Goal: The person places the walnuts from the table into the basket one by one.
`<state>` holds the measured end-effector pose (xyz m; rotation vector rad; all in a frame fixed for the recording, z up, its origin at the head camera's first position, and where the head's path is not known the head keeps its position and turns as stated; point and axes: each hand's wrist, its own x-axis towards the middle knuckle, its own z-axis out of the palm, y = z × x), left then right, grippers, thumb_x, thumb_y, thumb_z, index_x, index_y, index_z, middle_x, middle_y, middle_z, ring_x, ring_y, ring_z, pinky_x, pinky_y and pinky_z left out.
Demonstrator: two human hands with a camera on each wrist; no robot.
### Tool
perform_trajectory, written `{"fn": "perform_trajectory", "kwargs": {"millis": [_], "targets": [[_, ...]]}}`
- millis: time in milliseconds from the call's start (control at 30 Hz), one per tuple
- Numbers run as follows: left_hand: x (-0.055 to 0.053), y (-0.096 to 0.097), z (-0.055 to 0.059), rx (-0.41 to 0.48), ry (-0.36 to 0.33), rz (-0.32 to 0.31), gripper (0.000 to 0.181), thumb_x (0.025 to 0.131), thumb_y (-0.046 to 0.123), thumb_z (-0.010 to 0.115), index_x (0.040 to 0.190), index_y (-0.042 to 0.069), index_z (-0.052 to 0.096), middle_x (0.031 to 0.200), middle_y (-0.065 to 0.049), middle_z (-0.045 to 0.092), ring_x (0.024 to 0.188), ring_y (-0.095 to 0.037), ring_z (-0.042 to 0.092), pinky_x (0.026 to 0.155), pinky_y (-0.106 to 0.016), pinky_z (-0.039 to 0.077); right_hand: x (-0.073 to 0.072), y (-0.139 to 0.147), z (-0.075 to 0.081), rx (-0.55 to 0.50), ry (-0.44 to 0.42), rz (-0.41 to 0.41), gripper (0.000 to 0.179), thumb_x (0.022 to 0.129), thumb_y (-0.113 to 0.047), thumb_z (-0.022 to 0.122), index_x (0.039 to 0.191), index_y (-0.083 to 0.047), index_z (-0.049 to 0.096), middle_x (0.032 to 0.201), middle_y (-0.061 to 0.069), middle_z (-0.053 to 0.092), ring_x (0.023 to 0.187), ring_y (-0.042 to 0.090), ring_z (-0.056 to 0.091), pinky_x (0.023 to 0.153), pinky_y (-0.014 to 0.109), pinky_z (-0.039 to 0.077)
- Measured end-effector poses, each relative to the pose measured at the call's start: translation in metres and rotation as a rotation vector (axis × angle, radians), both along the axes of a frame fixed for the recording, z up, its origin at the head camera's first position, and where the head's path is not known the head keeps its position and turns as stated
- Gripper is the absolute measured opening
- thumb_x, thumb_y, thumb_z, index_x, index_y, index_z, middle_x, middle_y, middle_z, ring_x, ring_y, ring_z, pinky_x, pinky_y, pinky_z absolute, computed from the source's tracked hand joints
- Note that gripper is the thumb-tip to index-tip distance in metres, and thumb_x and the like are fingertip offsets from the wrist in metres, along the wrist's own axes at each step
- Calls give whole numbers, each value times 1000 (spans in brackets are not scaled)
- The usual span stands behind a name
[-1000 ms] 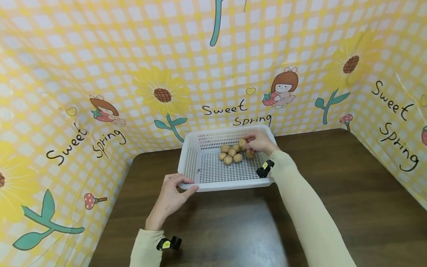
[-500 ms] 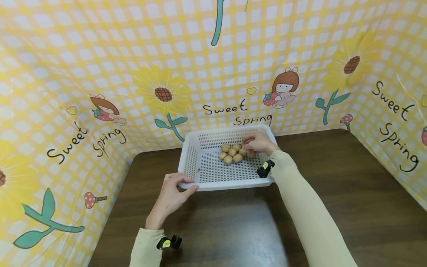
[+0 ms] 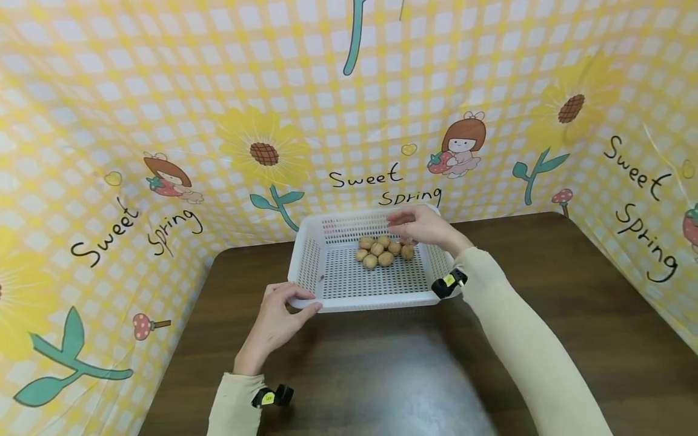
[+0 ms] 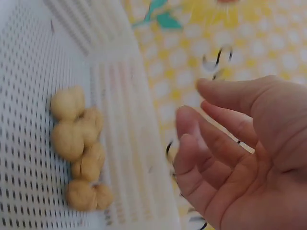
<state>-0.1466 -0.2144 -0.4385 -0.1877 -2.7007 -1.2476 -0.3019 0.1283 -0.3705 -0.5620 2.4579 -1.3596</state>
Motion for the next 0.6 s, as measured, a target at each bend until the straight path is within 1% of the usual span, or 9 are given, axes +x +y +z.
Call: {"fn": "perform_trajectory", "kwargs": {"millis": [67, 133, 200, 233, 300, 433, 533, 600], "targets": [[0, 0, 0, -2, -4, 3, 13, 88, 25, 89, 96, 22, 79, 116, 1, 75, 124, -22, 45, 101, -43, 44, 11, -4, 4, -15, 28, 1, 36, 106, -27, 67, 133, -4, 70, 121, 16, 77, 85, 17, 68, 69, 30, 56], [1, 0, 0, -4, -7, 5, 13, 88, 25, 89, 96, 22, 79, 116, 1, 75, 125, -22, 45, 101, -43, 44, 23, -8, 5, -37, 57, -3, 29, 106, -25, 67, 125, -4, 73, 107, 10, 79, 83, 16, 69, 71, 30, 58], [1, 0, 0, -5, -9, 7, 13, 88, 25, 89, 96, 22, 79, 117, 1, 75, 125, -22, 45, 101, -44, 44, 38, -11, 3, -52, 74, -8, 24, 106, -24, 66, 117, -5, 76, 95, 5, 79, 83, 18, 70, 74, 30, 58], [2, 0, 0, -6, -10, 7, 13, 88, 25, 89, 96, 22, 79, 117, 1, 75, 125, -22, 45, 101, -44, 44, 45, -13, 0, -60, 85, -9, 22, 106, -24, 66, 113, -5, 76, 92, 3, 78, 83, 18, 70, 75, 31, 58], [2, 0, 0, -9, -8, 9, 13, 88, 24, 89, 97, 22, 80, 116, 1, 75, 126, -22, 45, 101, -44, 44, 61, -15, -7, -74, 110, -15, 19, 106, -24, 66, 108, -9, 77, 92, 2, 78, 82, 18, 70, 75, 33, 57], [2, 0, -1, -8, 4, 19, 13, 88, 23, 89, 97, 22, 80, 116, 1, 75, 127, -22, 44, 102, -45, 43, 89, -13, -20, -116, 125, -4, 18, 107, -25, 66, 107, -10, 77, 92, 3, 78, 75, 17, 67, 68, 31, 55], [2, 2, -3, -6, 32, 22, 13, 88, 23, 89, 97, 22, 79, 115, 1, 75, 127, -23, 45, 104, -47, 43, 106, -5, -28, -169, 91, 14, 18, 107, -21, 65, 111, -8, 76, 94, 10, 77, 72, 19, 66, 65, 31, 56], [2, 3, -6, -11, 68, 21, 13, 88, 22, 88, 98, 21, 79, 113, 0, 75, 127, -25, 46, 105, -48, 42, 117, 2, -33, -199, 62, 15, 18, 108, -20, 64, 112, -6, 75, 96, 15, 76, 73, 21, 66, 65, 31, 57]]}}
